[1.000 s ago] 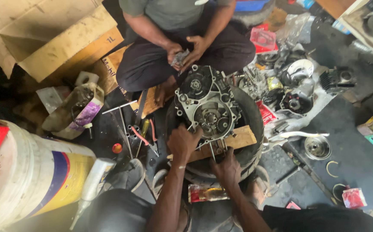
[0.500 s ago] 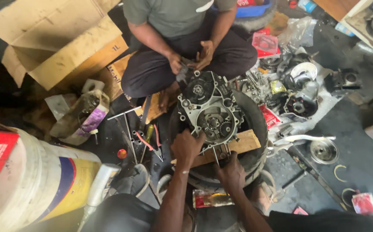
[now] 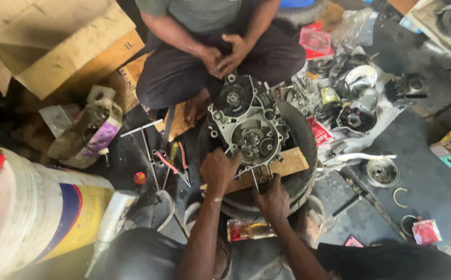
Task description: The person sits on the floor and uses a wrench to tighten bolts on a disassembled engine block. Another person assists by holding and positioning engine parts. The engine block is rotated to access different sides for tightening.
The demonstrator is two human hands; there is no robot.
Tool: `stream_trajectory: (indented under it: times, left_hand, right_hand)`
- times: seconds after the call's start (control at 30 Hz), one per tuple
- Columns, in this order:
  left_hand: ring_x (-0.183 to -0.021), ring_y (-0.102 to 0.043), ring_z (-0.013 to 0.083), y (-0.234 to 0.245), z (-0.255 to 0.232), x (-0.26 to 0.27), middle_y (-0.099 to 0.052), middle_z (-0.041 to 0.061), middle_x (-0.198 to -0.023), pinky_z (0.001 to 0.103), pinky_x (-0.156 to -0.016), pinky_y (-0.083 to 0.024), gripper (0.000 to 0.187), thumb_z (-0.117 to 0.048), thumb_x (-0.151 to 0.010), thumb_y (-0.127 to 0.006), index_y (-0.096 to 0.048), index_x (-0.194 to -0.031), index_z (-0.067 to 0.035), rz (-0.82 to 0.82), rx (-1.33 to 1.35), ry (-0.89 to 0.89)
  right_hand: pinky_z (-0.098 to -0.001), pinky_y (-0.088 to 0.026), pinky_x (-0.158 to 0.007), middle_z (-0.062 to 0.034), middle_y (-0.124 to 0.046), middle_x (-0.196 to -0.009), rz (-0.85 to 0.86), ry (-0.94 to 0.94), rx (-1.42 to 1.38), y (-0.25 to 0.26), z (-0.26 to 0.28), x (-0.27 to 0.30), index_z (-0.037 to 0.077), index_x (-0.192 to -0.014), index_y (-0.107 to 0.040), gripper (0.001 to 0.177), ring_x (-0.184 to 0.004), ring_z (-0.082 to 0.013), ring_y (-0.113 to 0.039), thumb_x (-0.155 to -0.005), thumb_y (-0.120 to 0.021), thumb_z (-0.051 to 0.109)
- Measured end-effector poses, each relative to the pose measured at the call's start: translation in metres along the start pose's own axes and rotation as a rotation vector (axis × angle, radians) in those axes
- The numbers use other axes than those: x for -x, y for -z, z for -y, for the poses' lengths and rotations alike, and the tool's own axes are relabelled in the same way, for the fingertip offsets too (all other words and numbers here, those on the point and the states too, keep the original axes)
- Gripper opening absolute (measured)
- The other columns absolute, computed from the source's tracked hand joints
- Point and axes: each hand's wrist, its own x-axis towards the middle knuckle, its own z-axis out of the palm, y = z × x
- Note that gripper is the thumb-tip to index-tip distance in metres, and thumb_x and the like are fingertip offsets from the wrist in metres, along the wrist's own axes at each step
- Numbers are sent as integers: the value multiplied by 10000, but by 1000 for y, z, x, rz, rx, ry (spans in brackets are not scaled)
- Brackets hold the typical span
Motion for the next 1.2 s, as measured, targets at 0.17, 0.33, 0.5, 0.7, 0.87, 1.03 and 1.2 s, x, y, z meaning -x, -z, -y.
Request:
stream_trajectory:
  times: [0.17,0.33,0.5,0.7,0.87,1.03,1.2]
  left_hand:
    - [-753,-727,461,-3,4,15,-714,272,-772,544,-651,-578,638,-636,-820,-700,-737,-774,-1,-63,-41,-59]
    - [-732,-737,447,11,-9,-5,-720,268,-762,542,-671,-584,608,-605,-812,-695,-743,-829,1,30,-6,-2]
    - [-764,-727,470,-1,1,6,-724,273,-777,555,-715,-576,590,-595,-768,-716,-761,-830,-10,-1,12,15]
    - [-779,-731,468,13,-8,6,-724,274,-795,543,-723,-584,606,-596,-777,-719,-764,-839,5,17,11,31]
    - [-778,-736,465,10,-8,6,-721,280,-785,533,-706,-591,625,-596,-776,-717,-756,-852,23,45,21,34]
    - [-786,-740,462,14,-9,4,-722,287,-790,521,-707,-599,609,-576,-798,-699,-759,-852,27,64,37,40]
    - [-793,-730,476,9,-7,5,-720,290,-801,539,-711,-590,628,-591,-776,-715,-754,-835,34,49,-8,33]
  right_hand:
    - [-570,-515,-825,-271,-692,-1037,-66,139,124,-12,-29,13,-49,-1387,-371,910,-970,-489,-655,-763,-808,447]
    - [-557,-520,-850,-193,-716,-1091,30,-45,17,0,5,-3,69,-1194,-487,661,-1000,-445,-676,-699,-816,357]
    - [-554,-513,-867,-219,-714,-1063,-21,-12,52,8,11,8,60,-1173,-505,622,-1024,-451,-663,-713,-829,326]
    - [-542,-519,-861,-201,-725,-1049,12,-36,27,16,22,9,73,-1149,-515,575,-1011,-433,-681,-728,-810,331]
    - [-548,-517,-857,-220,-723,-1049,-15,8,16,13,16,9,44,-1132,-501,574,-1010,-447,-677,-737,-809,325]
    - [-539,-521,-868,-227,-714,-1069,10,-39,45,15,19,9,56,-1142,-510,577,-1004,-446,-682,-731,-812,326]
    - [-540,-518,-864,-216,-728,-1055,-6,-24,38,15,19,10,61,-1159,-511,589,-1017,-439,-683,-733,-801,346]
